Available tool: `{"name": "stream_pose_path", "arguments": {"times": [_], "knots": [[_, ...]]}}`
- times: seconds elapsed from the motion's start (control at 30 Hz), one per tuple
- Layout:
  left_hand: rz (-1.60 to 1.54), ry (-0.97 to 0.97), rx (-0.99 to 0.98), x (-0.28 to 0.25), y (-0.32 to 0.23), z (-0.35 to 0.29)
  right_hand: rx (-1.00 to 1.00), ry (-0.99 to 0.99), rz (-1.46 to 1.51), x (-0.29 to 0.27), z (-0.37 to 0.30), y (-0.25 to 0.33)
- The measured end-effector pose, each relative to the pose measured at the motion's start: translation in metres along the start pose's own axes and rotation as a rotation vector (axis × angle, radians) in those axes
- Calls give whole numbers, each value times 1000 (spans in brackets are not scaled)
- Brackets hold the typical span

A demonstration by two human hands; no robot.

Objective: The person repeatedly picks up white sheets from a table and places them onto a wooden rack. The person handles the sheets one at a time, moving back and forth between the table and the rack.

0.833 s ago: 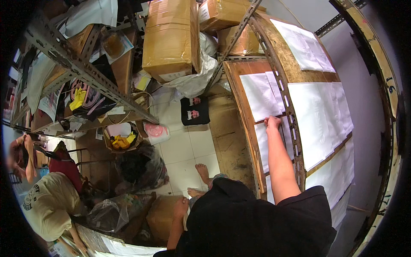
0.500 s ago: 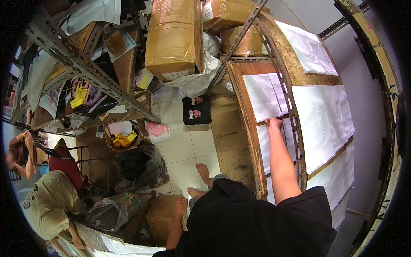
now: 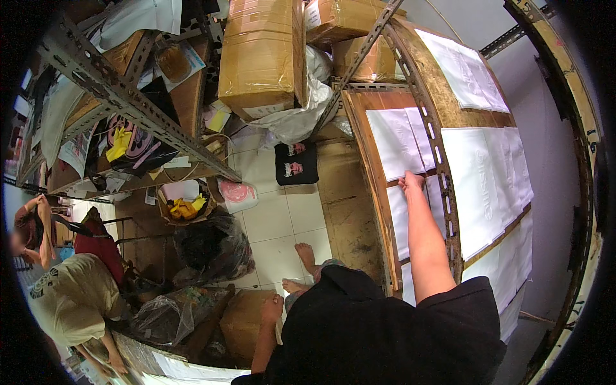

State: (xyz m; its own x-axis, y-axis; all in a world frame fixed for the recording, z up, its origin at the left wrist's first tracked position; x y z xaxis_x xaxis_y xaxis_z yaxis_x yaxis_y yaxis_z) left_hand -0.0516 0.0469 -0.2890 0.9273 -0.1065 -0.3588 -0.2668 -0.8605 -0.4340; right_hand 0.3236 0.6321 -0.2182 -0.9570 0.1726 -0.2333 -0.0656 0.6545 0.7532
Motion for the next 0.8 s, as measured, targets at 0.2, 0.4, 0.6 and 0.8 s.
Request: {"name": "stream_pose_path", "arguments": {"times": [0.2,0.4,0.6,0.8], "knots": [[-67,-18,23,-3,-3,-3,58,-12,-80,-6,9,-1],[-83,12,10,-1,-7,-6,42,16,-56,-3,17,-1],[-85,-20,8,-8,-14,-14,47,2,-49,-1,15,1],[-93,-3,34,2,0,-8,7,-62,-64,-5,4,5]]}}
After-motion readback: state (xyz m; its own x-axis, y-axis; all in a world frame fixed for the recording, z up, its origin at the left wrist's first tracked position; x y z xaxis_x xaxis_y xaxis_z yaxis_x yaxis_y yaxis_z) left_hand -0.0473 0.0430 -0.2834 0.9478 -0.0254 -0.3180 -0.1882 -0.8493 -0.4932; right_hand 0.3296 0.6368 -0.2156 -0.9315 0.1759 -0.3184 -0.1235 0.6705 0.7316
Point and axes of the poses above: each hand's wrist, its own z-axis towards the middle knuckle, its own x-axis out of the palm, y = z × x, the point moved 9 cm from there along z, towards the middle knuckle, and after that the axes turned 15 degrees about y, right-handed, at the moved point
